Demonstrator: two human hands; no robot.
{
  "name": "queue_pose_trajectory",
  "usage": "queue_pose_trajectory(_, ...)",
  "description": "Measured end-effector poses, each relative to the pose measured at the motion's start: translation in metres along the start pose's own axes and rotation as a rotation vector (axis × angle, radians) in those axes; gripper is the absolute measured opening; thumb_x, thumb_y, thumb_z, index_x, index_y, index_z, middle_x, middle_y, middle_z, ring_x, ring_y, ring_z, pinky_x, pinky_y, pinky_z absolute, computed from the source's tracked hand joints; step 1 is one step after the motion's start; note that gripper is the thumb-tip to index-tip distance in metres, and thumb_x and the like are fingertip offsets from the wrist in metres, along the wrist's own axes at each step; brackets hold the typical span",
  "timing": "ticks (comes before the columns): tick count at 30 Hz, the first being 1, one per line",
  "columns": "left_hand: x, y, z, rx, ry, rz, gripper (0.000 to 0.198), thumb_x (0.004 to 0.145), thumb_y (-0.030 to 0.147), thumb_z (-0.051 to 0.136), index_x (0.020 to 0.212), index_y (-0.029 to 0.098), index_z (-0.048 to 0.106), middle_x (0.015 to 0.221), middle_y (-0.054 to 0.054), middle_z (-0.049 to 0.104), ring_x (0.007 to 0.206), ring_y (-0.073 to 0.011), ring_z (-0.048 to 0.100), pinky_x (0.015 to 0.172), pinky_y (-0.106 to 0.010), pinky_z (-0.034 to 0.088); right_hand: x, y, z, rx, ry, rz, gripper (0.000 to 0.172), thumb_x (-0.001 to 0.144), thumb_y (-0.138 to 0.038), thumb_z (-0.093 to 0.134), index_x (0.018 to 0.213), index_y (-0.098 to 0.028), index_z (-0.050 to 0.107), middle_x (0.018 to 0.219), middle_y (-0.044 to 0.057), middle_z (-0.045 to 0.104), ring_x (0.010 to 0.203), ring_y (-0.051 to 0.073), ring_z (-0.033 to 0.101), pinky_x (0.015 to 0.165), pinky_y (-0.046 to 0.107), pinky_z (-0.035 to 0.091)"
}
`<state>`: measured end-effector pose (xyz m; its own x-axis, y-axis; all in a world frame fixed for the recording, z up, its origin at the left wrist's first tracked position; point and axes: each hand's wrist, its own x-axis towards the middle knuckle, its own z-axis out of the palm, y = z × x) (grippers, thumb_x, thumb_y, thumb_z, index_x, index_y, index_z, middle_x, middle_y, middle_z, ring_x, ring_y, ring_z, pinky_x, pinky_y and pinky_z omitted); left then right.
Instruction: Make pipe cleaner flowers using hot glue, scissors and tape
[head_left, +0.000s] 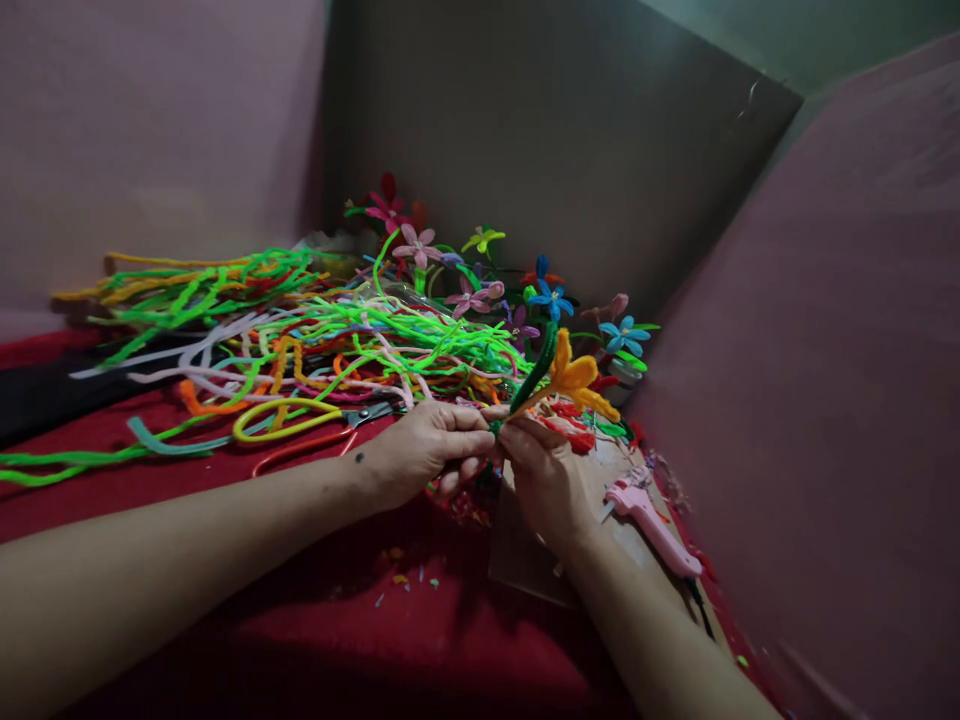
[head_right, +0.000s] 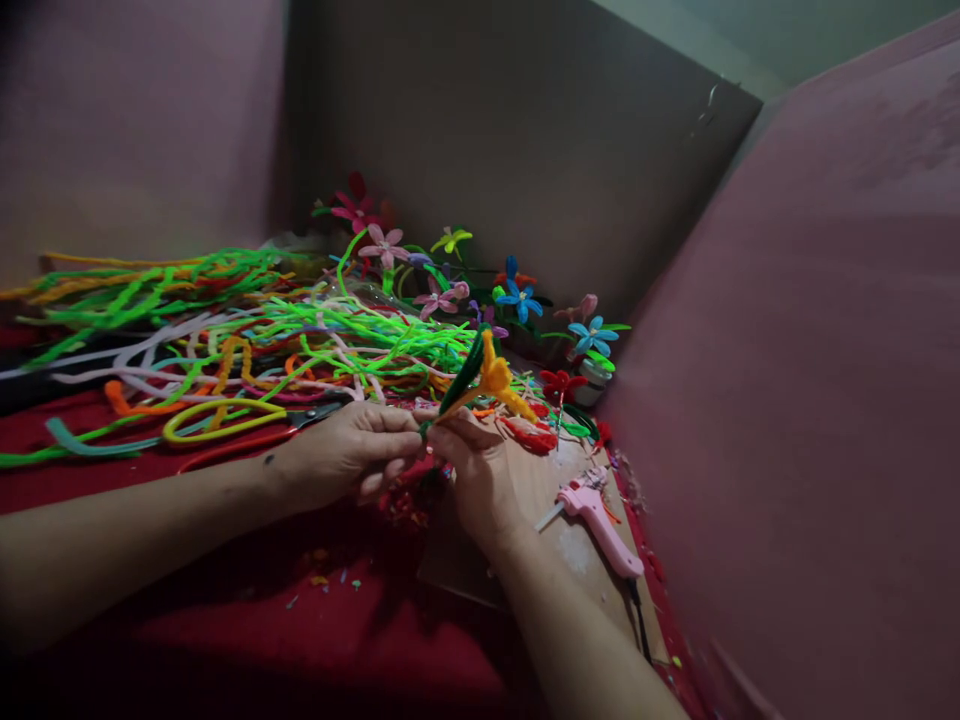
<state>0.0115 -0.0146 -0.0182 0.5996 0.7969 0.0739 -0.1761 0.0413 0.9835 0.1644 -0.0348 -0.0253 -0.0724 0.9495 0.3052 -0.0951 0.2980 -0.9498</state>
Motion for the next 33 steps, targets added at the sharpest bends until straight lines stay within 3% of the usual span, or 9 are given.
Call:
queue_pose_trajectory(5,0.0,-0.001,-0.001,-0.287,-0.175,-0.115,0.016,0.079,0.028,0.062,0.073,0.014,0.058,0.044,0.008,0.045,0.028,-0.0026,0.028,0.029,-0.016,0.031,0.001,0.0,0.0,0.185,-0.072,0.033,0.016,0.072,-0.024,0.066,0.084,-0.029,0.075,0.084,-0.001,0.071,0.083,0.019,0.061,0.085,0.034,0.046)
queue_pose_trajectory(8,0.001,0.0,-0.002,-0.252,-0.236,-0.117,0.017,0.08,0.031,0.06,0.079,0.014,0.058,0.046,0.008,0.044,0.029,-0.0028,0.027,0.03,-0.016,0.028,-0.001,0.001,0.001,0.186,-0.033,-0.022,0.015,0.072,-0.022,0.067,0.084,-0.028,0.075,0.091,-0.001,0.071,0.093,0.02,0.06,0.093,0.036,0.042)
queue_pose_trajectory(10,0.001,0.0,-0.002,-0.03,-0.173,-0.047,0.021,0.083,0.033,0.055,0.075,0.014,0.057,0.049,0.005,0.048,0.033,-0.0043,0.035,0.035,-0.017,0.028,-0.002,0.003,0.002,0.16,0.022,-0.041,0.014,0.074,-0.022,0.066,0.085,-0.026,0.075,0.091,0.001,0.07,0.094,0.02,0.059,0.094,0.037,0.042)
queue_pose_trajectory(15,0.001,-0.009,0.002,0.786,0.238,0.401,0.016,0.081,0.027,0.056,0.069,0.018,0.056,0.062,0.002,0.053,0.057,-0.0114,0.048,0.056,-0.022,0.036,-0.003,0.008,0.005,0.098,0.108,-0.057,0.012,0.075,-0.024,0.066,0.085,-0.022,0.073,0.089,0.002,0.068,0.09,0.019,0.058,0.09,0.035,0.043)
queue_pose_trajectory(17,0.002,-0.014,0.002,0.933,0.294,0.452,0.012,0.083,0.025,0.053,0.072,0.02,0.057,0.064,0.001,0.055,0.059,-0.0125,0.05,0.059,-0.023,0.036,-0.003,0.009,0.006,0.089,0.125,-0.065,0.011,0.075,-0.025,0.067,0.083,-0.021,0.073,0.088,0.002,0.068,0.089,0.019,0.058,0.088,0.035,0.043)
queue_pose_trajectory(20,0.003,-0.017,0.0,0.985,0.276,0.442,0.016,0.086,0.023,0.046,0.076,0.02,0.059,0.067,-0.001,0.06,0.061,-0.0138,0.054,0.06,-0.023,0.038,-0.002,0.008,0.007,0.082,0.119,-0.07,0.011,0.075,-0.027,0.066,0.082,-0.02,0.073,0.084,0.002,0.068,0.086,0.019,0.058,0.087,0.035,0.043)
queue_pose_trajectory(25,0.004,-0.012,-0.001,0.905,0.245,0.476,0.016,0.086,0.023,0.048,0.092,0.022,0.063,0.09,-0.004,0.067,0.084,-0.0182,0.06,0.077,-0.027,0.045,-0.001,0.004,0.009,0.055,0.123,-0.124,0.012,0.076,-0.026,0.064,0.08,-0.02,0.074,0.086,0.002,0.068,0.089,0.02,0.057,0.087,0.034,0.043)
queue_pose_trajectory(33,0.005,-0.007,-0.002,0.806,0.272,0.468,0.016,0.082,0.022,0.054,0.078,0.02,0.069,0.079,-0.003,0.063,0.079,-0.0172,0.055,0.074,-0.026,0.043,0.001,0.003,0.016,0.187,0.164,-0.119,0.005,0.069,-0.023,0.07,0.072,-0.022,0.075,0.074,0.0,0.065,0.078,0.016,0.055,0.084,0.033,0.043)
